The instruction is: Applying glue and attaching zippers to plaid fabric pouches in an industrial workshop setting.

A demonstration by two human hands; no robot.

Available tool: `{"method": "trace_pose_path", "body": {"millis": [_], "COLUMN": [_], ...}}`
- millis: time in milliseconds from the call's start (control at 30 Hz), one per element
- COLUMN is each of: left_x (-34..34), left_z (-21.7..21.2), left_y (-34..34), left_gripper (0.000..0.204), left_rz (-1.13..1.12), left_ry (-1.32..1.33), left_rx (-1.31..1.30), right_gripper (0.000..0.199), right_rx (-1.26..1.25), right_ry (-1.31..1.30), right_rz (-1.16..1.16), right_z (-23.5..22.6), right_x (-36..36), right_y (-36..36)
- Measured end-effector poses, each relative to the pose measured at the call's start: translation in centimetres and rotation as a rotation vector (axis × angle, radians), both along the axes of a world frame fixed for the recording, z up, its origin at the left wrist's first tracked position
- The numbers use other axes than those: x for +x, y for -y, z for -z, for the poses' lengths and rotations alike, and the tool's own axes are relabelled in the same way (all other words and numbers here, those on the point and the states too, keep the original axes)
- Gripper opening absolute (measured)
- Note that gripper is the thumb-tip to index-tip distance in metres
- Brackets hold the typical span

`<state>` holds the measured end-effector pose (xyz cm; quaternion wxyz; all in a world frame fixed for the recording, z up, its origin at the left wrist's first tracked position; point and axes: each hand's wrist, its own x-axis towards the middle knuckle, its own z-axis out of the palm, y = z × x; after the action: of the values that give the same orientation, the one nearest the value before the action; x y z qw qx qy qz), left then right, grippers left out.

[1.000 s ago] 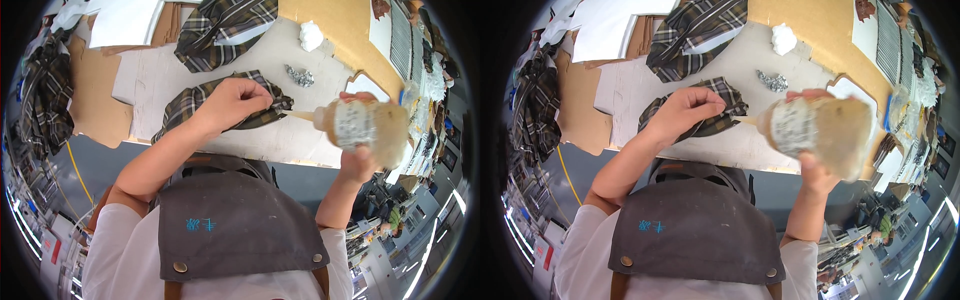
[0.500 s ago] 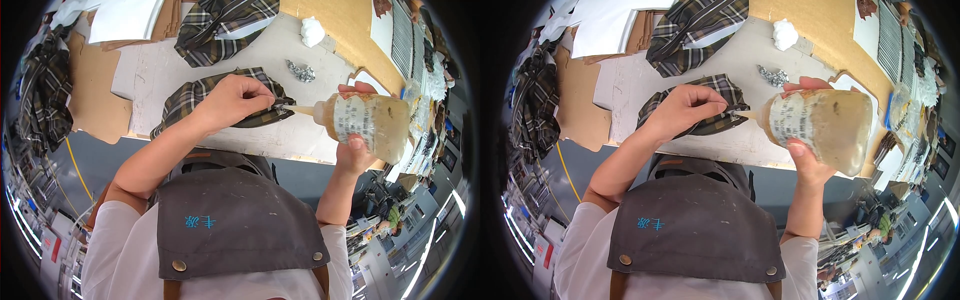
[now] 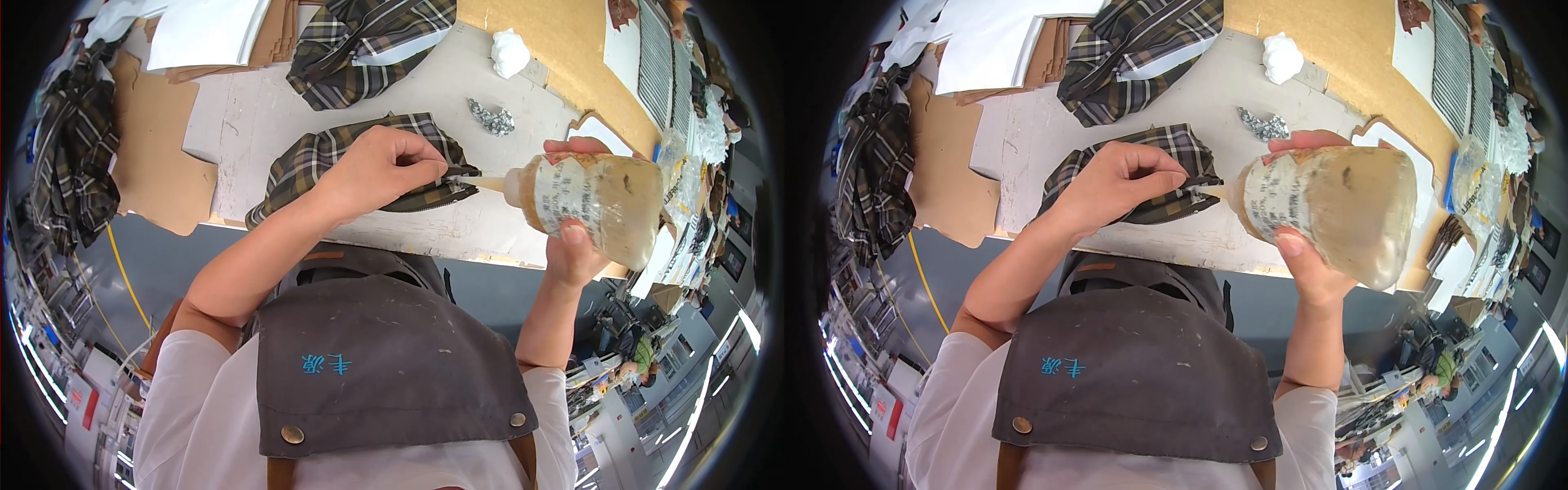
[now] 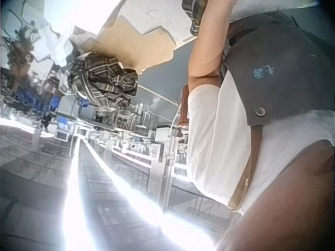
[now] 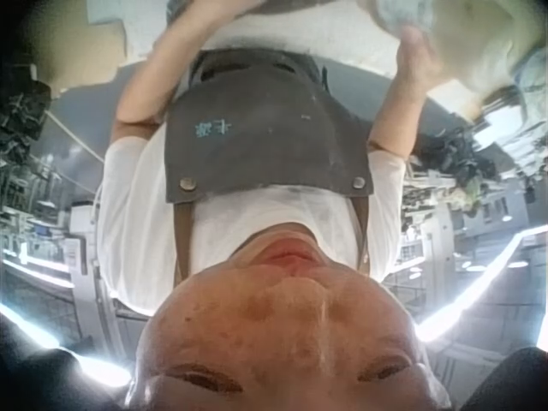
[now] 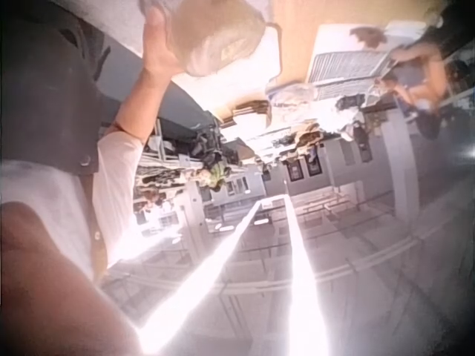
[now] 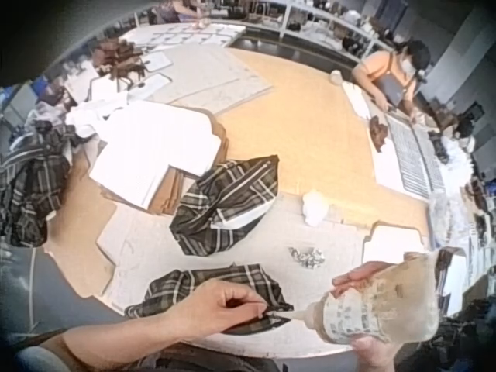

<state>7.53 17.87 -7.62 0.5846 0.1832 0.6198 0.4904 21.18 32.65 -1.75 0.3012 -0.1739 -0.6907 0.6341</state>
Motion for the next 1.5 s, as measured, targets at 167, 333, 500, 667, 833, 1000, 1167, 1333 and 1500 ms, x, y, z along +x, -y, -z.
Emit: {"method": "trace_pose_path", "body": {"millis": [167, 333, 500, 667, 833, 1000, 1167, 1333, 1500], "left_x": [0.2, 0.0, 0.1, 0.2, -0.1, 0.1, 0.3, 0.4, 0.4], "left_z": [0.1, 0.0, -0.1, 0.1, -0.1, 0.1, 0.1, -0.1, -0.2], "left_y": [0.2, 0.2, 0.2, 0.3, 0.4, 0.5, 0.7, 0.7, 0.7], "left_gripper": [0.018, 0.018, 0.018, 0.018, 0.018, 0.018, 0.018, 0.018, 0.018], "left_rz": [-0.022, 0.000, -0.010, -0.007, 0.002, -0.012, -0.015, 0.003, 0.010], "left_ry": [-0.019, -0.043, -0.021, -0.024, -0.045, -0.031, -0.061, -0.088, -0.101], "left_rx": [0.047, 0.020, 0.024, 0.034, 0.019, 0.039, 0.043, 0.035, 0.033], "right_gripper": [0.083, 0.087, 0.091, 0.090, 0.091, 0.090, 0.089, 0.089, 0.090], "right_rx": [0.019, 0.011, 0.017, 0.003, 0.011, 0.014, 0.067, 0.066, 0.020], "right_ry": [0.014, -0.028, -0.008, -0.017, 0.002, -0.034, -0.041, -0.034, -0.052], "right_rz": [-0.059, -0.017, -0.049, -0.029, -0.053, 0.001, 0.044, 0.042, 0.075], "right_z": [0.1, 0.4, 0.2, 0.2, 0.2, 0.2, 0.3, 0.2, 0.0], "right_x": [0.3, 0.1, 0.3, 0.2, 0.6, 0.3, 0.5, 0.5, 0.7], "right_y": [-0.2, 0.2, 0.0, 0.1, -0.1, 0.2, 0.3, 0.7, 0.9]}}
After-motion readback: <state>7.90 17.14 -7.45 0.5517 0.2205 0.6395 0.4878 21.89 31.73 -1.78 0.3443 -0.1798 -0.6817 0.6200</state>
